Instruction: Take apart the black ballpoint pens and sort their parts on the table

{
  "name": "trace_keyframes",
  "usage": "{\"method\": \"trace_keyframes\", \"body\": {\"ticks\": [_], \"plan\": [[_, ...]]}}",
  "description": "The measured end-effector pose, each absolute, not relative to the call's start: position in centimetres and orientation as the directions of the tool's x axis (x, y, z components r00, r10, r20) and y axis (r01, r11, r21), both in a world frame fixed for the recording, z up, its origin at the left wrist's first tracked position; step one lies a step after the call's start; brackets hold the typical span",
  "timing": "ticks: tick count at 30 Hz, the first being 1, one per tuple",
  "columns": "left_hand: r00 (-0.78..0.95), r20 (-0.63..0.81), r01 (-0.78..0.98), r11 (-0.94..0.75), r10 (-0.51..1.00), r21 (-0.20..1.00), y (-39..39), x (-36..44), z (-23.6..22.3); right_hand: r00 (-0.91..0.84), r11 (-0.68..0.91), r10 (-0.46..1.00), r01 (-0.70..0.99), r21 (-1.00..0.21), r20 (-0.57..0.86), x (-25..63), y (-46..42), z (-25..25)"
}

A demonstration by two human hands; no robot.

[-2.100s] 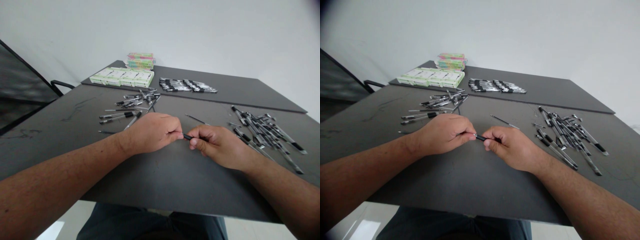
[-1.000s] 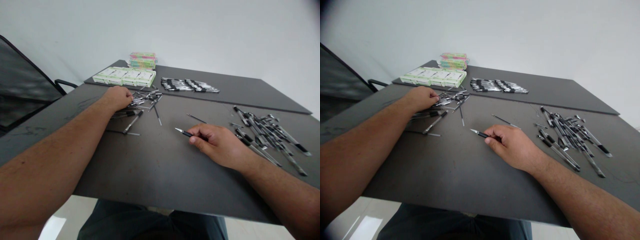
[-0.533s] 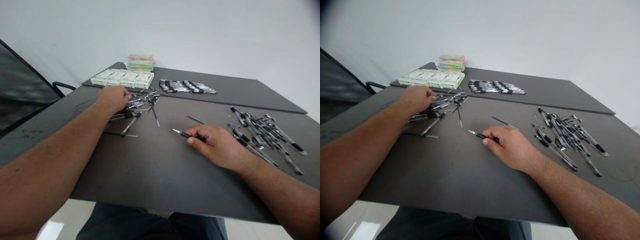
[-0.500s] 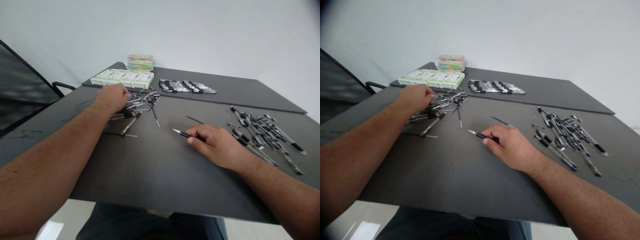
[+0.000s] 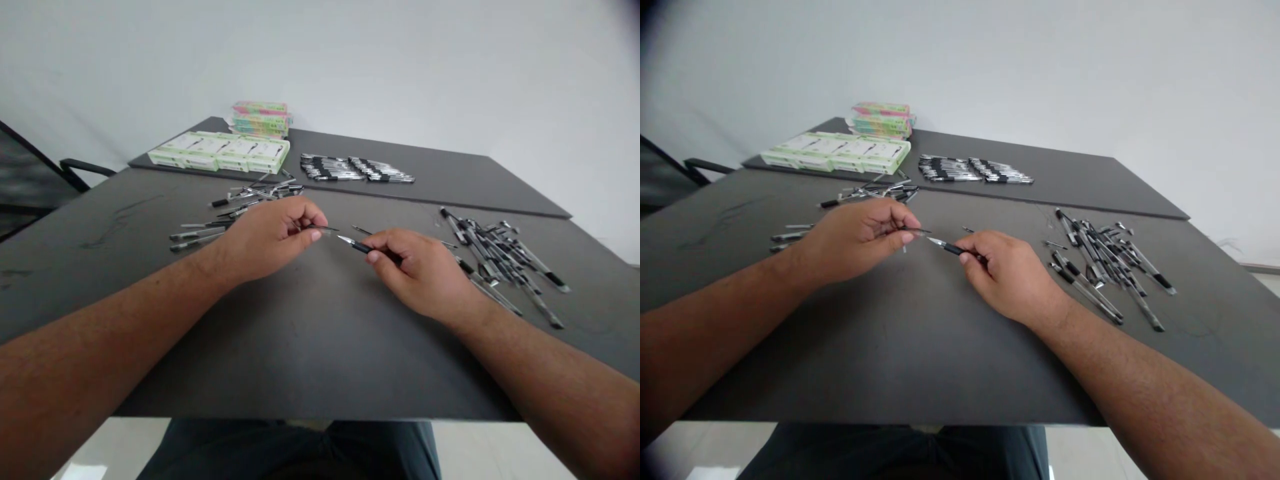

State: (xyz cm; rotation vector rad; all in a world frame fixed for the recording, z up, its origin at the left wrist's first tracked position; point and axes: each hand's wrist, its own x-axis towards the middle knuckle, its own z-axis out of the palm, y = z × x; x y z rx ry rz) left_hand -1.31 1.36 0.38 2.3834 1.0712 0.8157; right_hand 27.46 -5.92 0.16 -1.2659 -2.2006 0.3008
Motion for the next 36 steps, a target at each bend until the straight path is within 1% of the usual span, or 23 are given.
{"method": "trace_keyframes", "body": {"ticks": [6,11,16,22,28,36], "plan": [[0.538,0.323,0.528,-0.610,0.778,0.591,1.2,-1.4,0.4,-0.390,0.539,0.833,0.733,-0.415,0.393,27.5,-5.9,0.2],[0.573,0.320,0.511,-0.634,0.755,0.580,0.9,-1.2,0.2,-0.414,0.553,0.822,0.742,-0.379,0.390,27.5,-5.8,0.1],[0.574,0.326,0.496,-0.636,0.751,0.592,0.5,-1.0,0.5,-0.429,0.572,0.809,0.732,-0.369,0.403,27.6,-5.8,-0.2],[0.644,0.296,0.516,-0.686,0.705,0.512,0.2,-0.7,0.8,-0.462,0.610,0.783,0.704,-0.364,0.417,27.7,-5.8,-0.7],[0.588,0.247,0.540,-0.601,0.770,0.589,0.1,-0.6,0.5,-0.463,0.637,0.757,0.683,-0.359,0.461,27.6,-5.8,-0.7],[0.606,0.264,0.505,-0.619,0.750,0.601,-0.3,-0.2,0.3,-0.445,0.648,0.741,0.671,-0.361,0.502,27.3,-6.1,-0.7]]}}
